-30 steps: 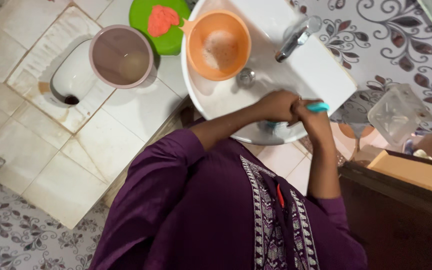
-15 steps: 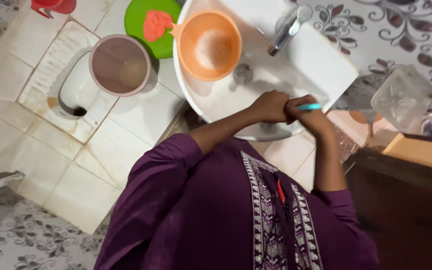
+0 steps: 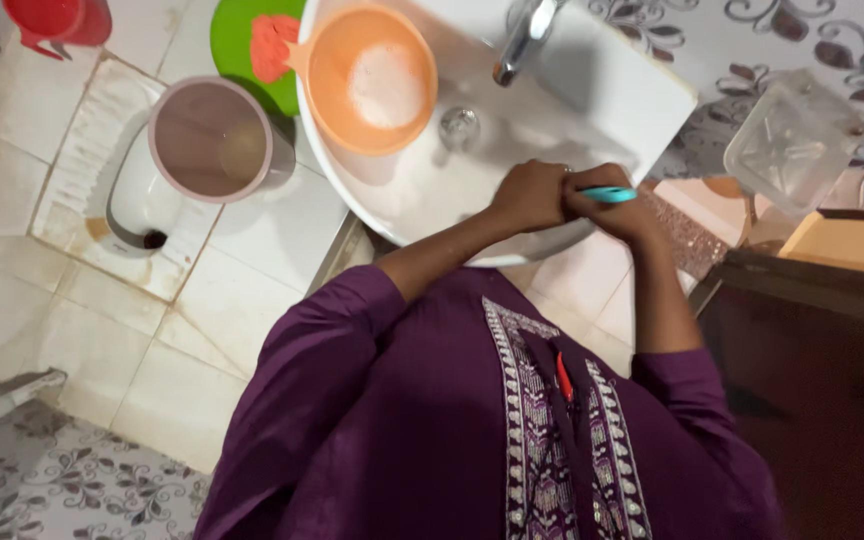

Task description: The person scrubs the inside of a white bathroom sink using a blue scrub brush. They repeatedly dip the brush into an orange bucket containing soapy water and scrub the sink basin and drain area. The person also rinses the brush under the running tap.

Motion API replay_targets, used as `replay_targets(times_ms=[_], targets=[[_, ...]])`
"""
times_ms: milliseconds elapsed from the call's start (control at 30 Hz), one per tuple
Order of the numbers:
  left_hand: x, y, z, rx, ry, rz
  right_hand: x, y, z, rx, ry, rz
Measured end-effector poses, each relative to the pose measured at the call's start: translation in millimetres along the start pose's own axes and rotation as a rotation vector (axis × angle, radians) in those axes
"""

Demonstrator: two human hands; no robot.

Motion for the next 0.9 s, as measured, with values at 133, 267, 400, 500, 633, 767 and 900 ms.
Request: replay_targets(times_ms=[133,267,400,500,633,767,900], targets=[[14,-7,-50,-0.024,0.041,0.061,-28,-43,25,0.237,-0.026,0.067],[32,-30,-35,-0.034,0.170,-0.137,8,-46,28,0.059,-0.225,-0.107],[25,-11,19,0.050,-0.005,-0.167,35,5,5,0.277,-0.325,0.048],[19,-4,-1,0.026,-0.009,-0.088,8,-4,-9,0.158,-0.333,0.025],[5,3,-62,-0.019,0.002,0.083,-34,-46,-1,0.233,-0.164,0.132],[11,-5,-86,-0.054,0.093,-0.023,-54,-76,41,0.130,-0.251,-0.005],[23,9,-48,-0.058,0.115,-0.218,-30,-53,31,0.106,-0.353,-0.062]])
Point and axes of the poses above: each hand's wrist, its own x-axis towards the middle knuckle, its own y-axis out of the palm, z = x × y, the point moved 9 cm from there along x, towards the middle knuckle
